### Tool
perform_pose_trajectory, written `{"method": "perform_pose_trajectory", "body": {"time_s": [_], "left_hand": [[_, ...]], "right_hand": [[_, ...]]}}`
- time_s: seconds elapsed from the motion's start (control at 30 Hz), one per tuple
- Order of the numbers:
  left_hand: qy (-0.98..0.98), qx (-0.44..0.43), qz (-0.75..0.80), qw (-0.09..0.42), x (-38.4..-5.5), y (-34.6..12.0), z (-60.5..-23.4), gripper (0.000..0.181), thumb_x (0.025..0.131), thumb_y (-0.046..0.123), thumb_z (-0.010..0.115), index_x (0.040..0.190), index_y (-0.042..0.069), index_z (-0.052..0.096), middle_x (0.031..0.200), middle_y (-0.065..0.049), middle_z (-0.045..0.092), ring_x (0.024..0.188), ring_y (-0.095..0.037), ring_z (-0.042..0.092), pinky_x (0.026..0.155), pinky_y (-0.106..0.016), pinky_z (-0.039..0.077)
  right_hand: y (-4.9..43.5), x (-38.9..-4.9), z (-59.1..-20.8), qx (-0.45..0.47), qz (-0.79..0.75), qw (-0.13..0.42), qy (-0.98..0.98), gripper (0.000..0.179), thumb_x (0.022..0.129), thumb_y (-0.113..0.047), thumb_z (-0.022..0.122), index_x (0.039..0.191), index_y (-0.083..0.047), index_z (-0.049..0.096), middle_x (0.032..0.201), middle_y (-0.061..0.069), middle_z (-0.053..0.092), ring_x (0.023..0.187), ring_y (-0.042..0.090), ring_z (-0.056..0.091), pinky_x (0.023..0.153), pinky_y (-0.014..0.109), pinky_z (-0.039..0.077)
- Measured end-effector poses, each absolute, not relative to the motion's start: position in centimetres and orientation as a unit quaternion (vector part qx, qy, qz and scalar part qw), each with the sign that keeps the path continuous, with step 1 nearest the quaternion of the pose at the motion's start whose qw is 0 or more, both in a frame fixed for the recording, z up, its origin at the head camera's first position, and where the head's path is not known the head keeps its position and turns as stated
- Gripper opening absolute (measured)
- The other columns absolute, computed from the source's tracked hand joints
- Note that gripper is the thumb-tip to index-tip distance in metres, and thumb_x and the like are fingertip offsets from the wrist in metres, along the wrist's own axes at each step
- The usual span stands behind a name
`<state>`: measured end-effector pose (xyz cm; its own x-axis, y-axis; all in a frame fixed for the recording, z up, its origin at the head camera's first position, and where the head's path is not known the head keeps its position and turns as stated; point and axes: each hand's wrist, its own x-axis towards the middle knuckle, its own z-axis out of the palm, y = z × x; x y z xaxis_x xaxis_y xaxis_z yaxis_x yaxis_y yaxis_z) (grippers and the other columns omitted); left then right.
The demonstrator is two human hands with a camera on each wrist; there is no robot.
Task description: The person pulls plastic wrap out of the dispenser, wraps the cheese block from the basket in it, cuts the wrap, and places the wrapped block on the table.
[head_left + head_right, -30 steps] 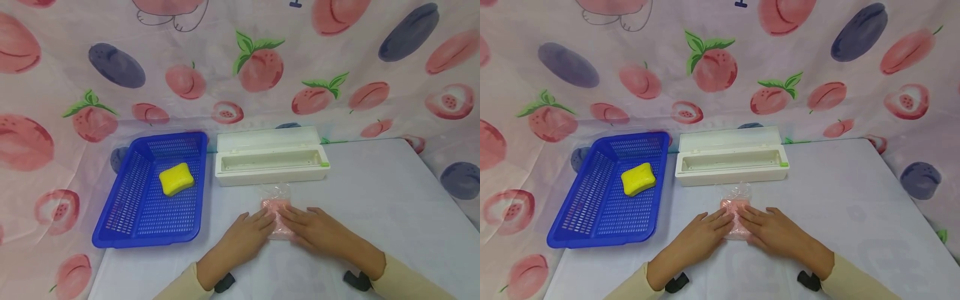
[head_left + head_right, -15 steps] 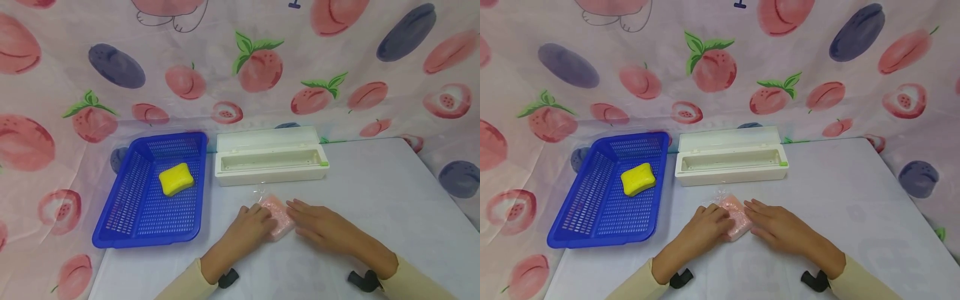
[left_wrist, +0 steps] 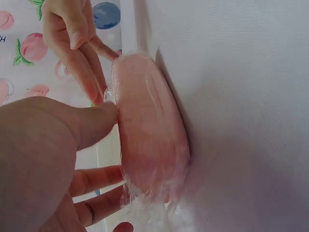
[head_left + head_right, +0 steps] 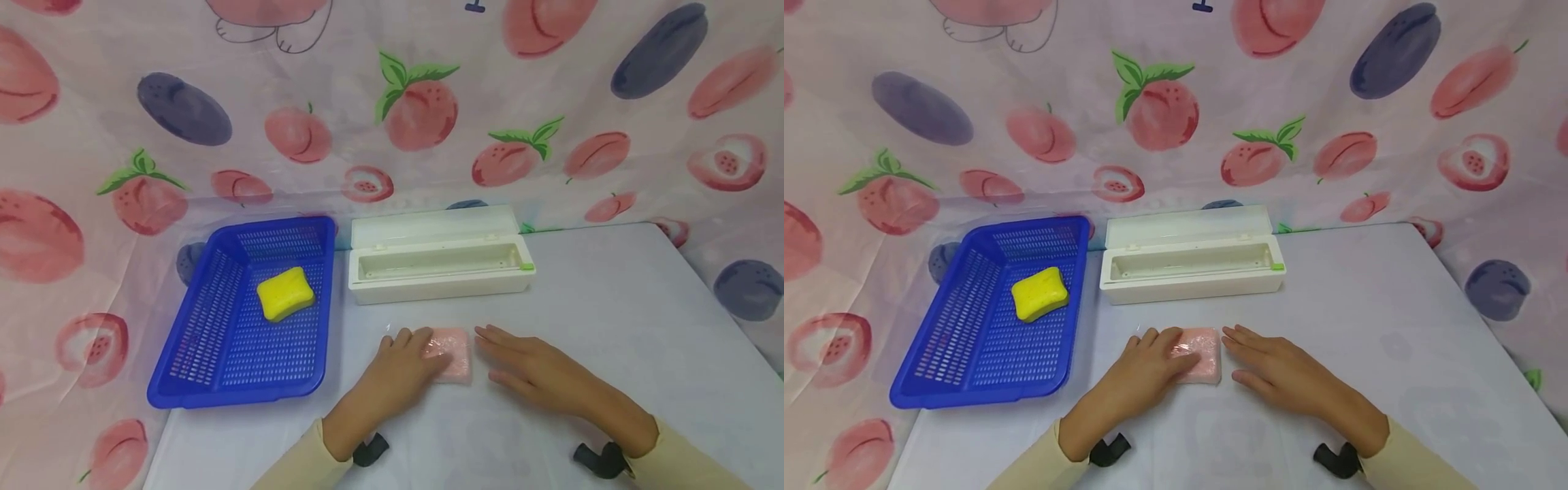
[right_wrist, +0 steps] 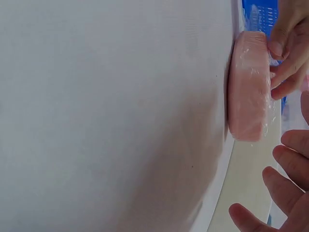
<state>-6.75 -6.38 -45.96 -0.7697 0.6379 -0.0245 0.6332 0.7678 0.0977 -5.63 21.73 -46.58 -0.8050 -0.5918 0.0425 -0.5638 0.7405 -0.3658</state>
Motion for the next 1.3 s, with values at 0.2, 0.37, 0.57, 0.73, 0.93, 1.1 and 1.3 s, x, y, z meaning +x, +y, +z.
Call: {"method": "perform_pose_trajectory", "body": {"time_s": [0.2,0.37,0.57,0.73,0.93,1.1,1.3], "left_hand": [[0.946,0.315,0.066,0.049,-7.1,-6.4,-46.0,0.032,0.105,0.039,0.055,0.135,0.033,0.064,0.114,-0.004,0.059,0.095,-0.019,0.054,0.082,-0.037,0.048],[0.948,0.302,0.071,0.065,-7.3,-6.7,-46.0,0.033,0.104,0.040,0.056,0.135,0.035,0.064,0.096,0.001,0.053,0.088,-0.016,0.044,0.076,-0.032,0.035],[0.939,0.300,0.141,0.093,-7.7,-7.0,-46.9,0.037,0.103,0.034,0.060,0.140,0.034,0.062,0.107,-0.002,0.069,0.091,-0.016,0.061,0.079,-0.031,0.052],[0.921,0.284,0.242,0.111,-7.7,-6.9,-47.7,0.036,0.103,0.028,0.060,0.139,0.022,0.065,0.107,0.002,0.077,0.096,-0.010,0.069,0.090,-0.029,0.057],[0.897,0.266,0.340,0.099,-7.5,-6.9,-48.9,0.037,0.101,0.023,0.065,0.136,0.016,0.066,0.057,0.013,0.039,0.057,-0.002,0.039,0.061,-0.018,0.039],[0.889,0.275,0.351,0.104,-7.1,-7.1,-49.3,0.043,0.105,0.024,0.057,0.147,0.017,0.056,0.065,0.008,0.049,0.063,-0.003,0.044,0.066,-0.019,0.043],[0.898,0.363,0.245,0.036,-5.5,-8.0,-48.4,0.045,0.101,0.020,0.060,0.146,0.020,0.057,0.110,0.002,0.067,0.097,-0.009,0.059,0.084,-0.023,0.053]], "right_hand": [[21.7,-5.8,-46.7,-0.309,-0.187,0.047,0.931,0.061,0.099,-0.039,0.066,0.153,-0.018,0.048,0.161,-0.002,0.042,0.143,0.020,0.050,0.106,0.047,0.051],[21.3,-5.7,-46.8,-0.296,-0.191,0.075,0.933,0.063,0.100,-0.043,0.063,0.155,-0.020,0.045,0.160,-0.001,0.044,0.141,0.023,0.052,0.107,0.047,0.050],[20.7,-5.3,-46.5,-0.275,-0.198,0.099,0.936,0.058,0.097,-0.042,0.067,0.148,-0.018,0.055,0.126,-0.005,0.073,0.108,0.011,0.072,0.091,0.037,0.060],[19.9,-4.8,-46.5,-0.268,-0.272,0.179,0.907,0.061,0.091,-0.042,0.076,0.142,-0.017,0.054,0.077,-0.022,0.066,0.066,-0.006,0.055,0.065,0.021,0.053],[19.0,-4.2,-47.2,-0.310,-0.342,0.220,0.859,0.080,0.079,-0.049,0.084,0.142,-0.020,0.043,0.088,-0.016,0.070,0.069,-0.006,0.060,0.068,0.020,0.054],[17.9,-4.1,-47.2,-0.341,-0.315,0.203,0.862,0.059,0.077,-0.028,0.089,0.129,-0.026,0.060,0.078,-0.016,0.060,0.067,-0.005,0.053,0.064,0.017,0.049],[16.6,-3.8,-47.4,-0.372,-0.236,0.035,0.897,0.019,0.083,-0.015,0.082,0.100,-0.023,0.078,0.077,-0.018,0.066,0.068,-0.006,0.053,0.063,0.018,0.050]]}}
